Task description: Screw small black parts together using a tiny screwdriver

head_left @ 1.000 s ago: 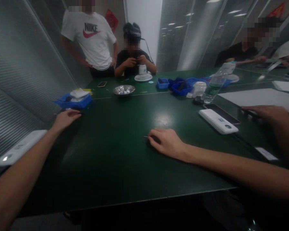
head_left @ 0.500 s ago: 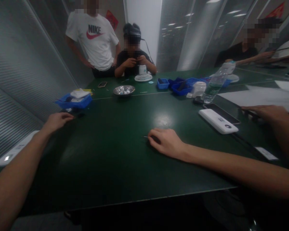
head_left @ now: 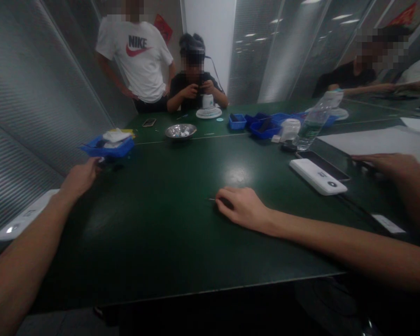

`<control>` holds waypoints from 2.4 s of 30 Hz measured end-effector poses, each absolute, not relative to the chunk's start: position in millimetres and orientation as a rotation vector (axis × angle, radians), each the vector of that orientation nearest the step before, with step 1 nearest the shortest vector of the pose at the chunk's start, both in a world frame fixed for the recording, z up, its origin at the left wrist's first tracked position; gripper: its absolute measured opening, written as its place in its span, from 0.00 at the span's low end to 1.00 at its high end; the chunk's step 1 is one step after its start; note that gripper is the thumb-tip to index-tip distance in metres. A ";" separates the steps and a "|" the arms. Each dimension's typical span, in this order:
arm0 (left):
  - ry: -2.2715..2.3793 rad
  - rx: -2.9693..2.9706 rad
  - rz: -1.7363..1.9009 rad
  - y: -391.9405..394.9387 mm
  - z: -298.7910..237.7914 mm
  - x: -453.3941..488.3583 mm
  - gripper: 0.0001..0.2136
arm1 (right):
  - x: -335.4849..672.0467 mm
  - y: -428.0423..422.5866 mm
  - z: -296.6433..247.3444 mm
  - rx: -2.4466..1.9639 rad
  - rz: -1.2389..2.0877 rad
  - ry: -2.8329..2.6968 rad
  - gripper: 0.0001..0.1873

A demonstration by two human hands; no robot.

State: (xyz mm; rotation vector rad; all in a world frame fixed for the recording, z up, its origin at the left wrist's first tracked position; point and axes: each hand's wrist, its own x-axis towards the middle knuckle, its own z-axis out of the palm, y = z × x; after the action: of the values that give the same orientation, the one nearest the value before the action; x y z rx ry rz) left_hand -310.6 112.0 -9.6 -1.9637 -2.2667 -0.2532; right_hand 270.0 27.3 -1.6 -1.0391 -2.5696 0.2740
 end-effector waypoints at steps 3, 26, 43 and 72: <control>-2.140 -1.912 -0.210 104.6 -7.1 -300.4 0.33 | 269.5 26.3 -1.0 -1.043 0.284 -2.567 0.13; -2.051 -1.732 -0.087 114.6 -18.2 -289.4 0.24 | 268.9 26.1 -1.0 -1.040 0.284 -2.576 0.13; -2.238 -1.969 -0.149 135.1 -38.5 -318.9 0.25 | 267.8 25.4 2.1 -1.046 0.293 -2.589 0.12; -2.335 -1.649 -1.002 128.1 -26.8 -298.0 0.20 | 268.1 26.0 -0.3 -1.030 0.257 -2.603 0.13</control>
State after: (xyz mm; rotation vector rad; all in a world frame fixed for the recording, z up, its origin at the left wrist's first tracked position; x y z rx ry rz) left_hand -298.0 128.1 -26.8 -1.6492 -2.3350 -1.0018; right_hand 268.1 26.0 -0.3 -1.0296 -2.6025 0.2568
